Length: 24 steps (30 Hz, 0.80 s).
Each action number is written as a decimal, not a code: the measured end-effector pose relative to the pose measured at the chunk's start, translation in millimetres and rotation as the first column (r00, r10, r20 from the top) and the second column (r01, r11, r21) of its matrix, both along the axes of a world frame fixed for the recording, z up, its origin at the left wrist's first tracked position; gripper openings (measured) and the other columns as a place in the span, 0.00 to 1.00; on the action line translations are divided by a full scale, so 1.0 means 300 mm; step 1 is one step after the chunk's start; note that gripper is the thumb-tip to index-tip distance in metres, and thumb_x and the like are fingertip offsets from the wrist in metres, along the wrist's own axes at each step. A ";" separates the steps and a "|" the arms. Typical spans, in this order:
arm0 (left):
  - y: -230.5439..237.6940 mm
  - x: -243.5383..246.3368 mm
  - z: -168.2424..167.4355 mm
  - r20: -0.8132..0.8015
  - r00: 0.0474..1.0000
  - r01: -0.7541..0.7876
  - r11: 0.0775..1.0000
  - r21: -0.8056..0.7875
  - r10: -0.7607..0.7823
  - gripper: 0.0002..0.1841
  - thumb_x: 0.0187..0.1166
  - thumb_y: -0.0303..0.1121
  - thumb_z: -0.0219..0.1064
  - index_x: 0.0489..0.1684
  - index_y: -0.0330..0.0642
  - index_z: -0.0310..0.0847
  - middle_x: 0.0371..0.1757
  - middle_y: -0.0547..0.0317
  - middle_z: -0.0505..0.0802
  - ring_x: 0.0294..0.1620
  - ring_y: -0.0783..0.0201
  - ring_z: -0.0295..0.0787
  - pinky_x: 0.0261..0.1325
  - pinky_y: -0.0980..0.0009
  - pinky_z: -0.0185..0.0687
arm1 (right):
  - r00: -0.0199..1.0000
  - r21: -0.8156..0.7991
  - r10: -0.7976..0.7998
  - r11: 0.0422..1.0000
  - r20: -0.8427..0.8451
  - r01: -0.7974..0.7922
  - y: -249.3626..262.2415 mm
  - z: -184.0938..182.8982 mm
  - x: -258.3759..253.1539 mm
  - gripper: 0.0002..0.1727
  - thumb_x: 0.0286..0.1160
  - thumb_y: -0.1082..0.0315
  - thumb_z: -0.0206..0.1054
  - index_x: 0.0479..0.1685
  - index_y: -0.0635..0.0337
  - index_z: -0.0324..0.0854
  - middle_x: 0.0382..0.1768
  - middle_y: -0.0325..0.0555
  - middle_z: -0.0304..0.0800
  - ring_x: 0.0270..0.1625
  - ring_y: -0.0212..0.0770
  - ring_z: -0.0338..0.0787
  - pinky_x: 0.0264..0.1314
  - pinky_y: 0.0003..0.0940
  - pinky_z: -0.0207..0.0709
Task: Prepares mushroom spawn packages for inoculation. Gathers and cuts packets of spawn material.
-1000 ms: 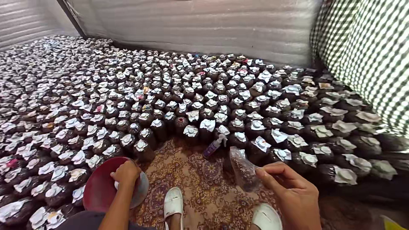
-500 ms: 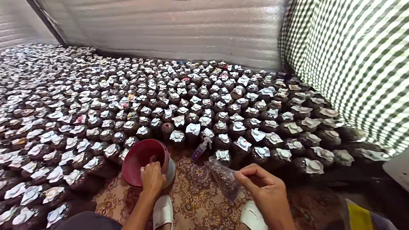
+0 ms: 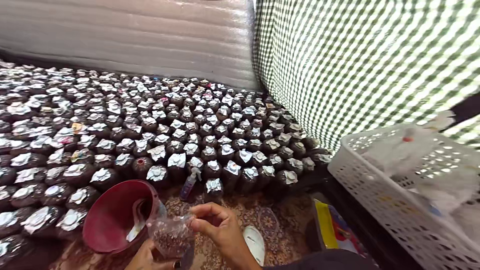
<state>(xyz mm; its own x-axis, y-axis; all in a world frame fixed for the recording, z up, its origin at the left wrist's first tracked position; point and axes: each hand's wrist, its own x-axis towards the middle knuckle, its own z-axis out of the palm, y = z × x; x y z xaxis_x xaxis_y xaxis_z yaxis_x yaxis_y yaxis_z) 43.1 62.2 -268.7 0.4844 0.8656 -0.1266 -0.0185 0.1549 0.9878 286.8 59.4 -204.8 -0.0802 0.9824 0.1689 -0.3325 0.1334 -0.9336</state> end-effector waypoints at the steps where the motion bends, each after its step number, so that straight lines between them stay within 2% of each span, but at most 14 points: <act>1: -0.004 0.003 0.007 0.008 1.000 0.012 0.999 -0.031 -0.012 0.20 0.58 0.23 0.83 0.51 0.47 0.89 0.45 0.72 0.98 0.49 0.73 0.95 0.59 0.69 0.91 | 1.000 -0.007 0.003 1.000 0.013 -0.003 0.002 0.000 0.011 0.17 0.70 0.78 0.75 0.58 0.73 0.86 0.48 0.51 0.94 0.47 0.38 0.94 0.55 0.35 0.90; 3: -0.009 -0.001 0.018 0.020 0.996 0.089 0.993 -0.072 -0.088 0.15 0.64 0.26 0.80 0.48 0.49 0.90 0.44 0.72 0.98 0.47 0.73 0.95 0.57 0.69 0.91 | 0.998 -0.021 -0.005 1.000 0.062 0.006 0.002 -0.008 0.027 0.17 0.66 0.79 0.78 0.55 0.72 0.87 0.45 0.50 0.94 0.45 0.36 0.93 0.52 0.33 0.90; 6: -0.025 0.003 0.037 0.000 0.989 0.150 0.983 -0.110 -0.151 0.19 0.66 0.32 0.80 0.56 0.47 0.83 0.48 0.74 0.96 0.51 0.74 0.94 0.61 0.69 0.90 | 0.987 -0.036 -0.074 0.996 0.142 0.080 0.000 -0.022 0.016 0.11 0.64 0.76 0.80 0.42 0.69 0.88 0.35 0.45 0.93 0.36 0.32 0.91 0.42 0.29 0.88; 8: -0.038 0.027 0.027 0.013 0.997 0.074 0.989 -0.129 -0.073 0.23 0.61 0.31 0.83 0.56 0.42 0.83 0.46 0.68 0.97 0.49 0.70 0.95 0.58 0.66 0.92 | 0.974 -0.054 -0.135 0.988 0.181 0.147 0.004 -0.024 -0.004 0.11 0.63 0.71 0.83 0.37 0.67 0.86 0.29 0.43 0.90 0.31 0.31 0.88 0.36 0.26 0.85; 10: -0.044 0.051 0.021 0.026 0.999 -0.027 0.987 -0.158 0.031 0.28 0.57 0.30 0.85 0.59 0.37 0.81 0.48 0.60 0.97 0.50 0.64 0.96 0.59 0.62 0.93 | 0.949 -0.074 -0.203 0.971 0.241 0.227 0.015 -0.034 -0.022 0.13 0.62 0.66 0.84 0.36 0.65 0.87 0.27 0.42 0.89 0.29 0.32 0.87 0.33 0.26 0.83; 11: -0.046 0.058 0.023 0.011 0.997 -0.079 0.981 -0.179 0.082 0.32 0.55 0.29 0.86 0.62 0.35 0.79 0.49 0.57 0.97 0.51 0.62 0.96 0.60 0.62 0.93 | 0.939 -0.095 -0.209 0.966 0.272 0.242 0.020 -0.041 -0.026 0.16 0.61 0.64 0.85 0.39 0.65 0.87 0.30 0.42 0.89 0.31 0.33 0.88 0.35 0.27 0.84; 14: -0.046 0.069 0.011 0.030 0.981 -0.182 0.963 -0.197 0.192 0.33 0.54 0.25 0.86 0.63 0.31 0.78 0.51 0.51 0.97 0.53 0.59 0.96 0.61 0.59 0.93 | 0.944 -0.242 -0.046 0.962 0.326 0.130 0.021 -0.063 -0.019 0.35 0.58 0.57 0.86 0.67 0.64 0.83 0.48 0.44 0.90 0.42 0.35 0.89 0.44 0.29 0.87; 15: -0.046 0.075 0.005 0.040 0.978 -0.194 0.962 -0.191 0.205 0.32 0.54 0.23 0.85 0.63 0.30 0.78 0.51 0.51 0.96 0.54 0.59 0.96 0.62 0.60 0.92 | 0.942 -0.287 0.014 0.954 0.336 0.088 0.018 -0.075 -0.018 0.37 0.57 0.56 0.86 0.69 0.63 0.81 0.51 0.44 0.89 0.44 0.35 0.89 0.46 0.30 0.87; 16: -0.048 0.082 0.000 0.038 0.977 -0.201 0.961 -0.188 0.211 0.32 0.54 0.20 0.83 0.63 0.30 0.78 0.52 0.52 0.96 0.54 0.60 0.95 0.62 0.61 0.92 | 0.943 -0.298 0.042 0.952 0.331 0.063 0.015 -0.092 -0.023 0.33 0.57 0.57 0.86 0.63 0.64 0.83 0.49 0.44 0.89 0.44 0.35 0.90 0.47 0.31 0.87; 18: -0.052 0.101 -0.001 0.020 0.976 -0.208 0.959 -0.192 0.216 0.30 0.53 0.19 0.81 0.61 0.30 0.80 0.50 0.53 0.97 0.53 0.61 0.95 0.62 0.62 0.92 | 0.959 -0.226 0.013 0.973 0.285 0.054 0.007 -0.118 -0.035 0.17 0.63 0.66 0.83 0.47 0.66 0.89 0.40 0.44 0.94 0.41 0.34 0.93 0.49 0.31 0.89; 19: -0.056 0.102 -0.002 0.029 0.979 -0.190 0.962 -0.194 0.199 0.30 0.54 0.20 0.82 0.61 0.31 0.79 0.51 0.53 0.96 0.54 0.61 0.95 0.62 0.62 0.92 | 0.964 -0.182 -0.003 0.982 0.265 0.053 0.002 -0.123 -0.038 0.12 0.67 0.69 0.80 0.45 0.67 0.89 0.39 0.45 0.95 0.41 0.34 0.94 0.50 0.31 0.90; 21: -0.059 0.094 0.013 0.066 0.984 -0.151 0.974 -0.168 0.164 0.32 0.58 0.28 0.84 0.65 0.32 0.77 0.52 0.54 0.96 0.54 0.62 0.95 0.63 0.62 0.91 | 0.971 -0.145 -0.017 0.988 0.240 0.053 0.001 -0.120 -0.044 0.08 0.73 0.73 0.74 0.45 0.68 0.90 0.39 0.45 0.96 0.41 0.33 0.95 0.52 0.31 0.91; 23: -0.055 0.098 0.033 0.081 0.977 -0.187 0.977 -0.103 0.196 0.36 0.62 0.37 0.82 0.71 0.32 0.73 0.55 0.58 0.95 0.56 0.65 0.94 0.63 0.65 0.91 | 0.969 -0.147 0.017 0.989 0.246 0.020 0.002 -0.115 -0.038 0.08 0.76 0.72 0.72 0.46 0.68 0.89 0.40 0.44 0.96 0.42 0.32 0.94 0.53 0.31 0.90; 24: -0.048 0.109 0.042 0.091 0.963 -0.248 0.966 -0.078 0.255 0.31 0.65 0.35 0.79 0.70 0.31 0.77 0.54 0.55 0.96 0.54 0.63 0.95 0.61 0.64 0.91 | 0.967 -0.153 0.053 0.988 0.249 -0.015 0.003 -0.115 -0.033 0.10 0.76 0.71 0.73 0.49 0.69 0.88 0.42 0.45 0.96 0.44 0.33 0.94 0.55 0.31 0.90</act>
<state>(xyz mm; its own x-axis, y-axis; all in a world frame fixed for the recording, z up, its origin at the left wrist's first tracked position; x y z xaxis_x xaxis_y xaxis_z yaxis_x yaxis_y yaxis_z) 75.8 47.7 -256.1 0.2653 0.9525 -0.1495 -0.1630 0.1971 0.9667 276.9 60.3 -239.3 -0.1351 0.9908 -0.0090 -0.0866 -0.0209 -0.9960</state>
